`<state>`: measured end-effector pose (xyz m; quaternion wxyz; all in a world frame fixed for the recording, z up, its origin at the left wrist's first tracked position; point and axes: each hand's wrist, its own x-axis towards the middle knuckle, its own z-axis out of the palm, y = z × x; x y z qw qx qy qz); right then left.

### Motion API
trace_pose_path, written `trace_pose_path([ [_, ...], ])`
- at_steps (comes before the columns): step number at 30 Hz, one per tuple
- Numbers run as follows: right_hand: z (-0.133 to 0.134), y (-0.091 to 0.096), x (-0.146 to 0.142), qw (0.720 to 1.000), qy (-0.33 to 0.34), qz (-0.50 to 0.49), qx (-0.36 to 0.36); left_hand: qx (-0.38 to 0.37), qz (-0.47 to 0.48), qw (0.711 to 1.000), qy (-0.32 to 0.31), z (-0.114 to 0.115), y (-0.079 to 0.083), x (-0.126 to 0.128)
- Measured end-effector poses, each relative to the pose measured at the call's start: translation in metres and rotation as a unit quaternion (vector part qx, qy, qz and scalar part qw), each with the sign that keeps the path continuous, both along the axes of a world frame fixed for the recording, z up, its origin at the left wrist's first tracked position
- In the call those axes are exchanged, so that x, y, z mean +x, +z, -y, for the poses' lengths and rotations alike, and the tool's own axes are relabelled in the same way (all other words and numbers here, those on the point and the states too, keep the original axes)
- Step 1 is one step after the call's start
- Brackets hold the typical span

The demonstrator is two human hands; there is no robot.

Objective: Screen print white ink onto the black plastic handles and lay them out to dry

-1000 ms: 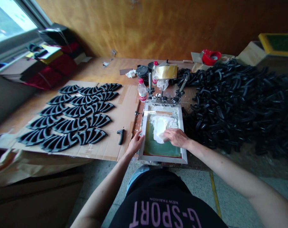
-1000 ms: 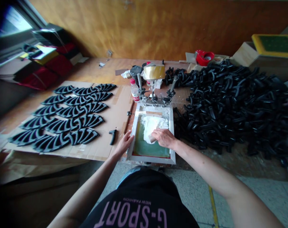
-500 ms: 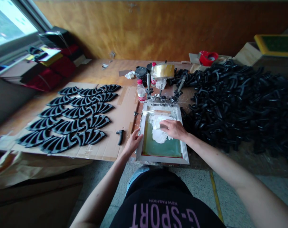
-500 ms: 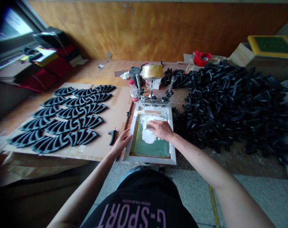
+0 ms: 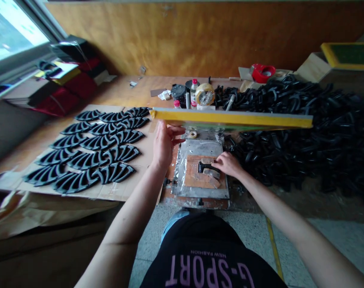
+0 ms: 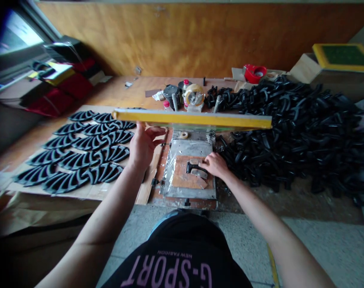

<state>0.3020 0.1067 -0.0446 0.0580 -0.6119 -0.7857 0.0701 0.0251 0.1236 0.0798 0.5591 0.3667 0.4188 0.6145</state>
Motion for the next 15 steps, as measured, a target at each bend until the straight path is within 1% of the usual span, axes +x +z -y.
trace_pose_path([
  [1,0.009,-0.008,-0.013,1.000,0.008,0.006,-0.021,-0.016,0.011,1.000,0.008,0.006,-0.010,0.005],
  [2,0.017,-0.013,-0.027,0.999,0.002,0.009,-0.039,-0.050,0.017,0.999,-0.004,0.017,-0.024,0.011],
  [3,0.025,-0.015,-0.040,0.998,-0.019,0.006,-0.054,-0.102,0.019,0.994,-0.040,0.032,-0.040,0.018],
  [4,0.032,-0.015,-0.052,0.997,-0.045,-0.005,-0.064,-0.169,0.017,0.981,-0.094,0.049,-0.058,0.026],
  [5,0.039,-0.012,-0.064,0.995,-0.067,-0.025,-0.068,-0.241,0.014,0.956,-0.167,0.066,-0.076,0.033],
  [6,0.045,-0.008,-0.075,0.994,-0.074,-0.052,-0.068,-0.292,0.025,0.933,-0.207,0.082,-0.092,0.040],
  [7,0.052,-0.005,-0.084,0.992,-0.061,-0.084,-0.068,-0.323,0.040,0.918,-0.227,0.096,-0.105,0.045],
  [8,0.058,-0.002,-0.090,0.990,-0.028,-0.117,-0.067,-0.341,0.055,0.912,-0.223,0.105,-0.116,0.047],
  [9,0.062,0.001,-0.091,0.987,0.015,-0.148,-0.065,-0.344,0.062,0.915,-0.203,0.111,-0.125,0.044],
  [10,0.065,0.001,-0.087,0.982,0.051,-0.171,-0.060,-0.336,0.051,0.924,-0.175,0.111,-0.131,0.035],
  [11,0.066,0.000,-0.076,0.980,0.070,-0.178,-0.051,-0.323,0.018,0.935,-0.145,0.108,-0.136,0.021],
  [12,0.065,-0.002,-0.059,0.983,0.064,-0.166,-0.039,-0.310,-0.034,0.943,-0.113,0.101,-0.141,0.002],
  [13,0.063,-0.006,-0.038,0.990,0.033,-0.134,-0.027,-0.294,-0.101,0.947,-0.083,0.093,-0.145,-0.021],
  [14,0.060,-0.012,-0.014,0.996,-0.013,-0.082,-0.019,-0.286,-0.177,0.941,-0.050,0.084,-0.149,-0.047],
  [15,0.058,-0.020,0.010,0.998,-0.059,-0.016,-0.028,-0.295,-0.252,0.922,-0.021,0.076,-0.153,-0.072],
])
